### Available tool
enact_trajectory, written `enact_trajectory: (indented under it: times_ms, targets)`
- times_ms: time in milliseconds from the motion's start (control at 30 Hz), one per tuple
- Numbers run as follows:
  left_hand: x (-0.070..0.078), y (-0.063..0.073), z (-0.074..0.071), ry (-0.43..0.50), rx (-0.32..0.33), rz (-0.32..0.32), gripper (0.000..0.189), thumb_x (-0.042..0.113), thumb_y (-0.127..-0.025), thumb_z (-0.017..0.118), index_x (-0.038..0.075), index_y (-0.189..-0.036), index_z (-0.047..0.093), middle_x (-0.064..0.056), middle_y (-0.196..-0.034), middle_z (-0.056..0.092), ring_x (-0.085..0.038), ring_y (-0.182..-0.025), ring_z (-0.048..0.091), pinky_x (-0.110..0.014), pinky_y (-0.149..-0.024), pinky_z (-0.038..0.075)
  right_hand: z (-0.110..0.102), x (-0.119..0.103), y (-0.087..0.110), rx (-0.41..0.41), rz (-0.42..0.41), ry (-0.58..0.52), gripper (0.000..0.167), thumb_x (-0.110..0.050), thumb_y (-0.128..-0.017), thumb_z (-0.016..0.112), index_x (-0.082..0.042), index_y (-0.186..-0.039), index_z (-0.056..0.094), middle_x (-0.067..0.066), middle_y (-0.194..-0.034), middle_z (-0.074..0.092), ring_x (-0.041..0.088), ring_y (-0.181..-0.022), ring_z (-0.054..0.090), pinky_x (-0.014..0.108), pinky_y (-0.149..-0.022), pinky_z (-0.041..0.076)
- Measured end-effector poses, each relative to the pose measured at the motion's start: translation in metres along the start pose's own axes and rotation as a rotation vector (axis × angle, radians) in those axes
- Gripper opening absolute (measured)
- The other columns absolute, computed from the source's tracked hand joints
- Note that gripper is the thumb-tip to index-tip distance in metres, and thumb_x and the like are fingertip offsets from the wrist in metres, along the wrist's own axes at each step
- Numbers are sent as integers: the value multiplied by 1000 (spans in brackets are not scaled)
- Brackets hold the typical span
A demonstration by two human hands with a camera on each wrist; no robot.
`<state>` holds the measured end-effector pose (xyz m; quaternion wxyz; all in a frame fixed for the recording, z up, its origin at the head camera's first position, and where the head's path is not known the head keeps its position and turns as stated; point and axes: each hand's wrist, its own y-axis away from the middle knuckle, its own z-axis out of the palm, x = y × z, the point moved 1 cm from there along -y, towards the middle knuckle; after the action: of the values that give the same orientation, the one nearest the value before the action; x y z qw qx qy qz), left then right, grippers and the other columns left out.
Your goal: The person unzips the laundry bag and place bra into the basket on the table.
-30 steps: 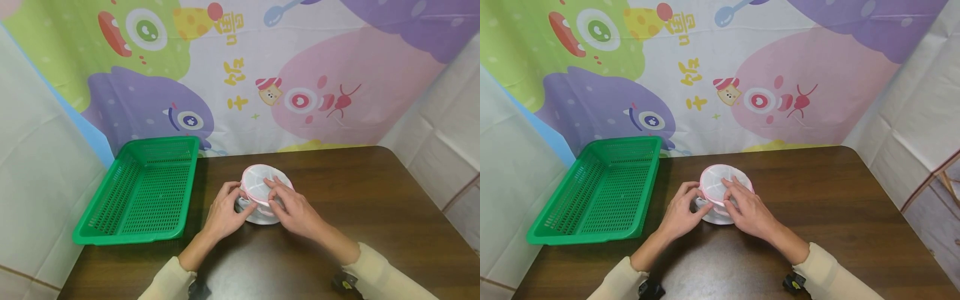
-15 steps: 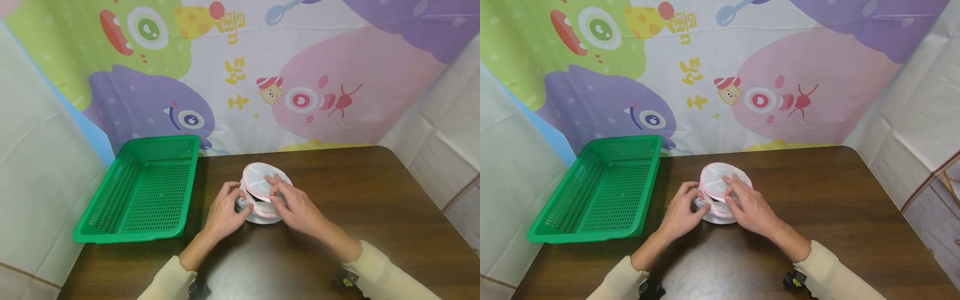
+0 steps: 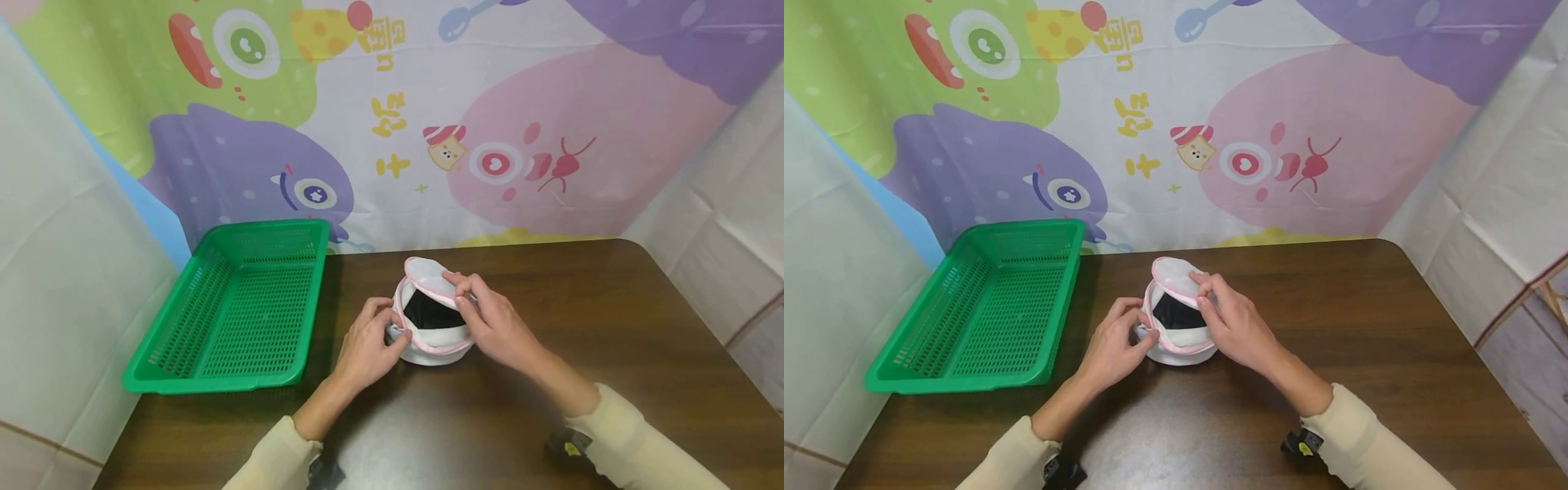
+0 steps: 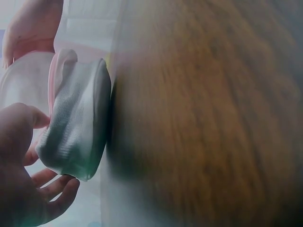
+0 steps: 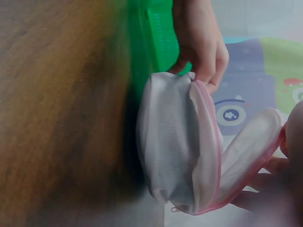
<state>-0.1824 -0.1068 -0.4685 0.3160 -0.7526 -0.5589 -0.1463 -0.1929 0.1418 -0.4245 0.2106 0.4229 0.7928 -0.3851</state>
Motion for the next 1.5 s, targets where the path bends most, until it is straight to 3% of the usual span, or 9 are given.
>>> enact_trajectory:
  times_ms: [167,267,367,500,667,767,1033,1300,1500]
  targets:
    - [-1,0,0,-1,-1,-5,14,28,-97,76,15,-95,75,-13,-146,69,-35,-123,76,-54,-97,64,-6,0,-5,9,58,-35,9,-12,-117,57,-11,-108,55,12,-158,71,35,-131,72,42,-103,56]
    - [-1,0,0,-2,-1,-12,14,28,-97,77,15,-94,74,-12,-146,70,-35,-120,77,-54,-96,64,-9,3,-8,20,89,-63,9,-13,-117,57,-10,-109,56,13,-158,72,35,-133,72,31,-102,51]
    - [-1,1,1,-6,-5,-17,13,28,-97,77,16,-93,74,-11,-145,70,-35,-117,78,-53,-94,64,-12,7,-11,44,106,-97,8,-14,-117,57,-7,-113,56,13,-157,72,37,-148,67,18,-109,49]
    - [-1,1,2,-8,-17,-16,13,29,-96,77,17,-92,73,-11,-145,70,-36,-114,79,-53,-94,64,-17,11,-16,100,112,-173,11,-12,-118,54,-1,-115,54,16,-153,74,34,-146,69,5,-109,45]
    - [-1,1,3,-8,-30,-18,14,30,-97,77,18,-91,73,-12,-145,70,-37,-115,79,-54,-96,64,-23,15,-19,178,174,-195,13,-11,-119,51,2,-117,53,22,-142,78,-2,-125,70,6,-104,46]
    - [-1,1,3,-8,-46,-30,14,30,-97,77,17,-92,73,-12,-146,69,-36,-115,78,-53,-96,64,-27,16,-21,199,224,-188,15,-12,-119,50,3,-122,55,26,-133,78,-13,-108,62,10,-98,47]
    - [1,1,3,-7,-59,-31,15,30,-98,78,17,-92,73,-12,-146,68,-36,-116,78,-53,-96,65,-37,25,-30,211,309,-191,23,-16,-121,42,5,-127,50,25,-130,65,21,-117,61,18,-96,47]
    - [2,1,3,-9,-55,-29,16,30,-97,78,17,-91,72,-13,-145,69,-36,-117,78,-54,-96,65,-42,40,-40,242,375,-271,26,-19,-122,37,3,-129,48,32,-135,65,0,-97,64,18,-82,56]
    - [1,1,3,-10,-58,-32,15,31,-98,77,18,-91,72,-12,-145,69,-35,-117,78,-52,-96,65,-44,50,-41,233,429,-249,29,-25,-122,35,1,-131,46,24,-139,59,5,-99,62,17,-84,53]
